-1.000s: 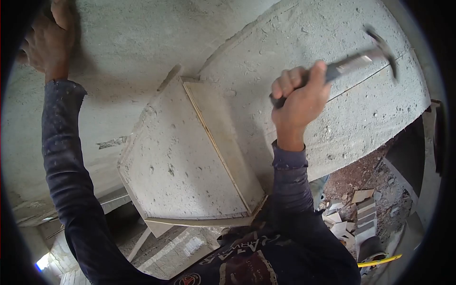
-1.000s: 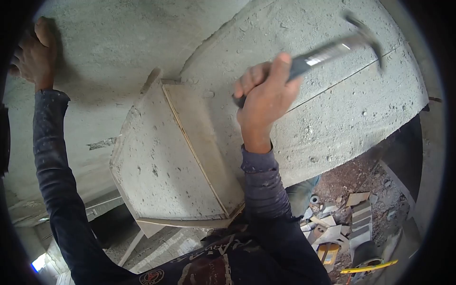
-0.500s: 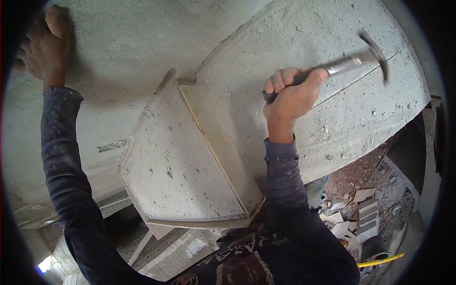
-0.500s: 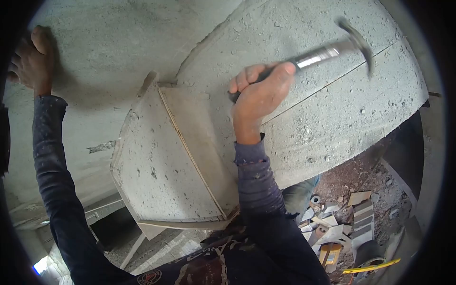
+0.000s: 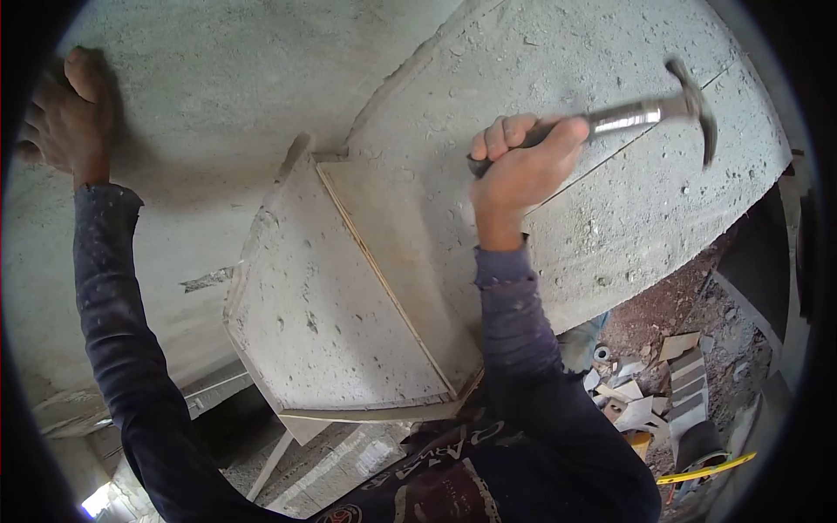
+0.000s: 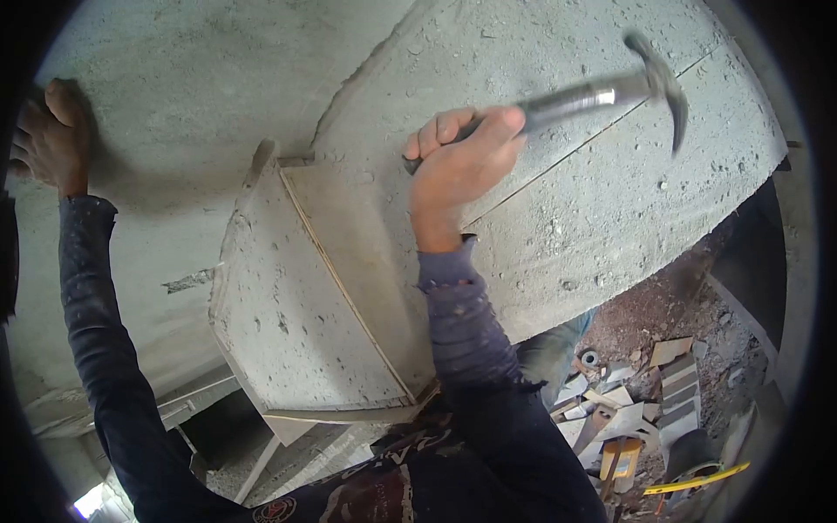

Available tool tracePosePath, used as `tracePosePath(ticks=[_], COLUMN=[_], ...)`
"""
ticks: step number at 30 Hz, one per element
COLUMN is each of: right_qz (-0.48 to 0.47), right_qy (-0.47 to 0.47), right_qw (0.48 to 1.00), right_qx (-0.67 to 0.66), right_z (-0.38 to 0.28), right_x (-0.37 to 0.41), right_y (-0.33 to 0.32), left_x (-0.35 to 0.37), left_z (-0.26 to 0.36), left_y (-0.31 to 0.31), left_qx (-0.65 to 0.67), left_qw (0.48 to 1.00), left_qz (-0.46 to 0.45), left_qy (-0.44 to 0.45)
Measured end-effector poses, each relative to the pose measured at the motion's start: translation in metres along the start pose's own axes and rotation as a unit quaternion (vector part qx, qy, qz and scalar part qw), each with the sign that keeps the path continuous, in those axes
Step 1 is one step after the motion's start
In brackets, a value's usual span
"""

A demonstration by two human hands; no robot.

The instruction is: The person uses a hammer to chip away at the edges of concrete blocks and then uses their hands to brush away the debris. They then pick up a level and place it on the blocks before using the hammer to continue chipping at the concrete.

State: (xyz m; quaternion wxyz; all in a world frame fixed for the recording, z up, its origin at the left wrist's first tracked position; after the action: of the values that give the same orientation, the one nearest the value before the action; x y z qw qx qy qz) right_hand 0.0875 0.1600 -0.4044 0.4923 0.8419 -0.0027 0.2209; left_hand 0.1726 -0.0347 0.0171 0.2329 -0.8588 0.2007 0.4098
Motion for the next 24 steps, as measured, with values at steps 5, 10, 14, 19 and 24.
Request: tracePosePath(ticks=[5,10,14,19,24], right_qz=[-0.201,-0.087,-0.031,-0.176,-0.116], right_qy=[0.491,0.269,-0.035,0.262,0.269], right_qw=[0.798,0.947,0.996,0.858,0.936], right_qx=[0.284,0.154,-0.075,0.405,0.198], right_z=[0.138,0.011,-0.023,0.14,0.043], right_x=[0.127,0.029,-0.032,0.099,0.049], right_y=[-0.035,-0.001,0.0,-0.051,-0.015], left_x=[0.003,-0.003,0.001,-0.003,-0.007], left_z=[0.0,0.001,-0.005,0.015,0.009], left_y=[-0.005,-0.001,0.002,-0.005,-0.008], left_qx=[-0.019,-0.013,-0.008,-0.014,-0.053], left_qw=[0.999,0.999,0.999,0.999,0.997], left_qz=[0.006,-0.004,-0.012,-0.022,-0.019], left_qy=[0.041,0.042,0.032,0.048,0.061])
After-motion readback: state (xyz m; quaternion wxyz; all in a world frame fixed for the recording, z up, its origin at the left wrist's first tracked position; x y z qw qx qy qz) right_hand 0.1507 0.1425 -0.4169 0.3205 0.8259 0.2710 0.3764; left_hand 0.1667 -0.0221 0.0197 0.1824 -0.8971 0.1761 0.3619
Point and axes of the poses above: each hand's wrist, its own x-axis away from the middle knuckle, its own y-axis out of the palm, z = x × y, the point moved 9 cm from there along -x, towards the middle knuckle, and after that the axes turned 9 degrees about -y, right-handed, at the moved point
